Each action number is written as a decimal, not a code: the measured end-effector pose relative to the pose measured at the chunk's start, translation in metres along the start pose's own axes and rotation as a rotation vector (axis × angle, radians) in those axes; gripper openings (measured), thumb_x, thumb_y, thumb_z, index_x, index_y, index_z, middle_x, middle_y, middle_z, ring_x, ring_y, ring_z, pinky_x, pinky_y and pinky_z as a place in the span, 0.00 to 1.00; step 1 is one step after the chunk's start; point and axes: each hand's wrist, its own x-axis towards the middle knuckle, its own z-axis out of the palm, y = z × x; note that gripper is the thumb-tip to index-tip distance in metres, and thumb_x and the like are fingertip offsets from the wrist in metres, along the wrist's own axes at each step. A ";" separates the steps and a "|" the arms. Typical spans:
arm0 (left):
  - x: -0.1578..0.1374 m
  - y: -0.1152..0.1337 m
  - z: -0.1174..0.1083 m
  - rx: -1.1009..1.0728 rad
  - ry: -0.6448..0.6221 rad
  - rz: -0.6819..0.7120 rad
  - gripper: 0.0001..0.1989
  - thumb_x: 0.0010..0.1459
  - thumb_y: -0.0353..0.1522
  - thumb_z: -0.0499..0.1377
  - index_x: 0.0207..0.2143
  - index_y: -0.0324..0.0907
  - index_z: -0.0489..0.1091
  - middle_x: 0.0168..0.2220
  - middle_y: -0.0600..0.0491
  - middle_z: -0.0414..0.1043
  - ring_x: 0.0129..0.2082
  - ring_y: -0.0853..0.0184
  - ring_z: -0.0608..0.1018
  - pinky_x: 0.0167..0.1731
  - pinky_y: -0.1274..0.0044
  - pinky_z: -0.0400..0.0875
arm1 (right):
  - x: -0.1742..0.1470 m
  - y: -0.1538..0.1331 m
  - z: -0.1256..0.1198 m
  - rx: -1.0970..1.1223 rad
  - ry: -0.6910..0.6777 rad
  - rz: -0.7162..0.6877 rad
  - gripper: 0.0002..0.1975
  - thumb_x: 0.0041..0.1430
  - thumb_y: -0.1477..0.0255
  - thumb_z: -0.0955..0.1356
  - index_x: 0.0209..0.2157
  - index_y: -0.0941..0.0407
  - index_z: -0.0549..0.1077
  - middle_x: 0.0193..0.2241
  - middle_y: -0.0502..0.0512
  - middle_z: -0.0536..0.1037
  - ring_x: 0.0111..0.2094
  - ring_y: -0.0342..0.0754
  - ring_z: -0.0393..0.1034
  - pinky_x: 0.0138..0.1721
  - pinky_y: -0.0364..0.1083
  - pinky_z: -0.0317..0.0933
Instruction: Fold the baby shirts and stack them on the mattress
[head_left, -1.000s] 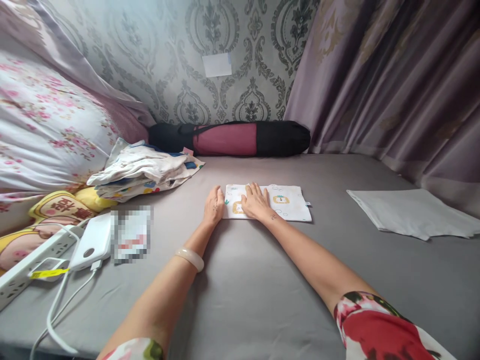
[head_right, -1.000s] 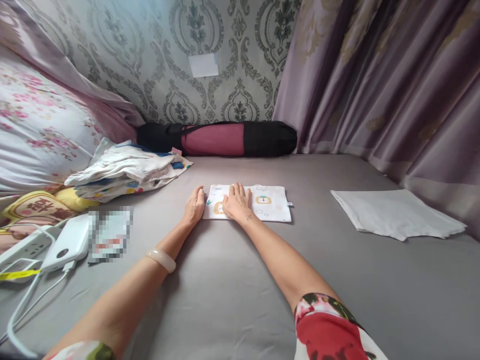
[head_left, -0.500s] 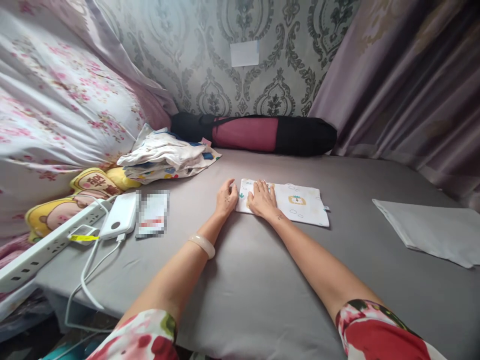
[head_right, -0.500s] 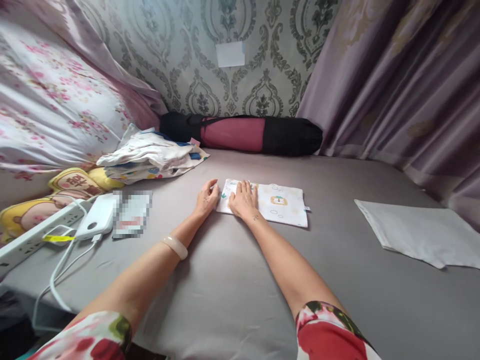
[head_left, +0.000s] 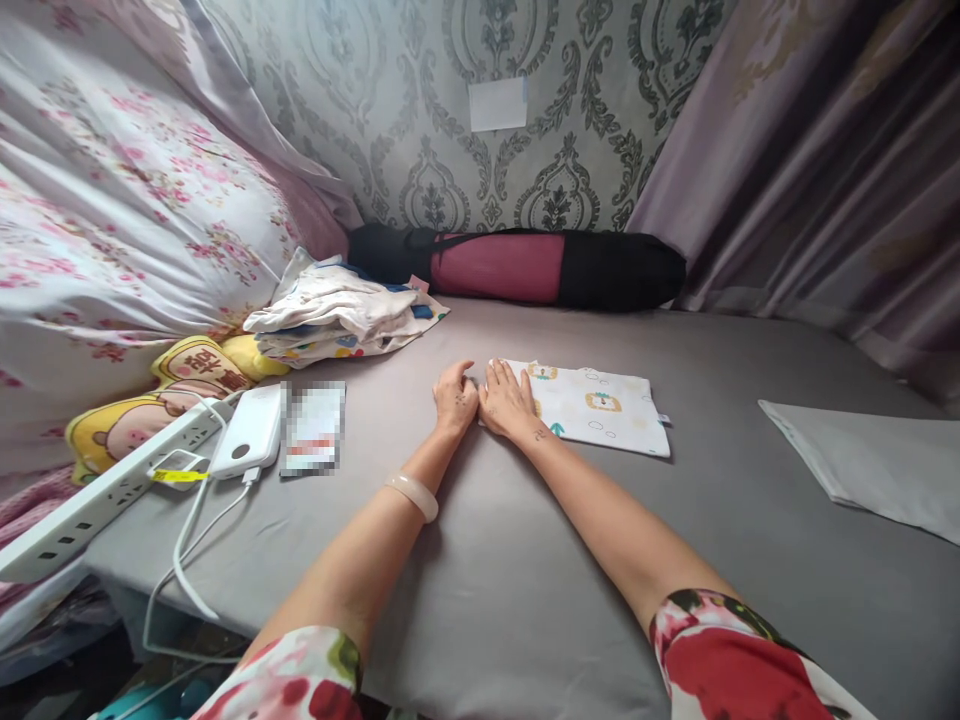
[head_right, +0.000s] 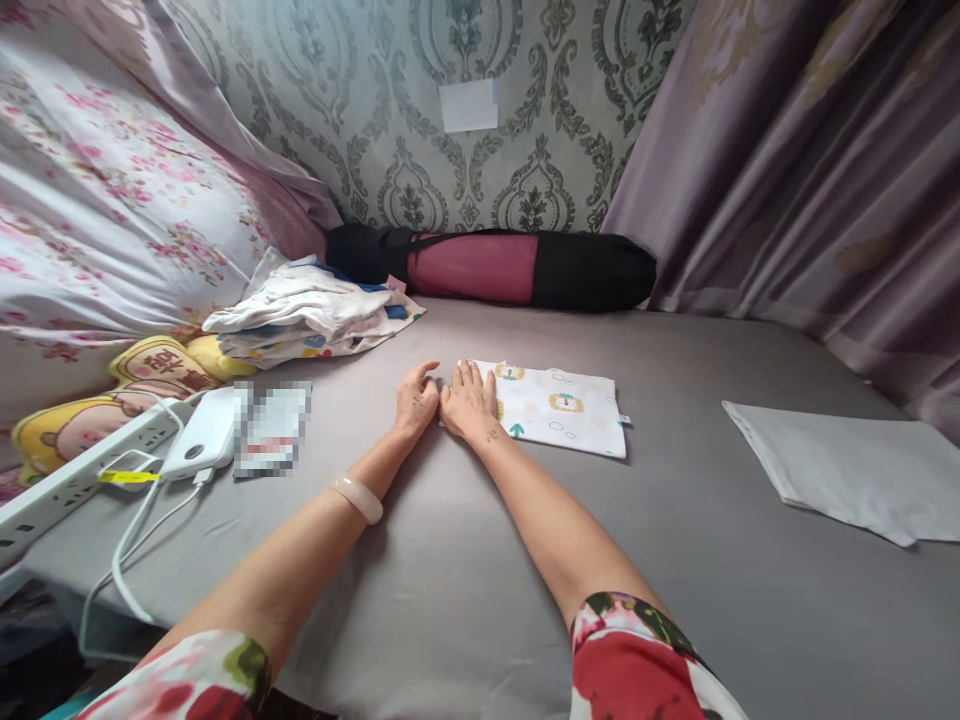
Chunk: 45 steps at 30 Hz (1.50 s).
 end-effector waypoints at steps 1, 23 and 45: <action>0.000 0.002 0.000 -0.003 -0.003 0.001 0.21 0.57 0.24 0.47 0.50 0.41 0.71 0.51 0.48 0.75 0.53 0.63 0.74 0.58 0.67 0.64 | -0.001 0.000 0.001 -0.005 0.009 -0.002 0.29 0.69 0.66 0.50 0.66 0.64 0.53 0.68 0.61 0.49 0.68 0.52 0.40 0.66 0.59 0.32; -0.016 0.015 0.006 0.349 -0.414 0.491 0.22 0.67 0.38 0.43 0.59 0.49 0.64 0.63 0.51 0.63 0.65 0.59 0.60 0.64 0.55 0.40 | -0.034 0.065 -0.030 -0.002 -0.045 0.073 0.29 0.69 0.66 0.51 0.67 0.60 0.52 0.69 0.56 0.47 0.69 0.53 0.39 0.66 0.61 0.32; -0.015 0.012 0.005 0.462 -0.495 0.517 0.29 0.66 0.49 0.41 0.65 0.51 0.56 0.66 0.51 0.56 0.67 0.56 0.55 0.64 0.54 0.37 | -0.061 0.117 -0.041 -0.017 -0.017 0.166 0.28 0.70 0.64 0.52 0.67 0.59 0.53 0.69 0.60 0.48 0.69 0.53 0.37 0.66 0.61 0.31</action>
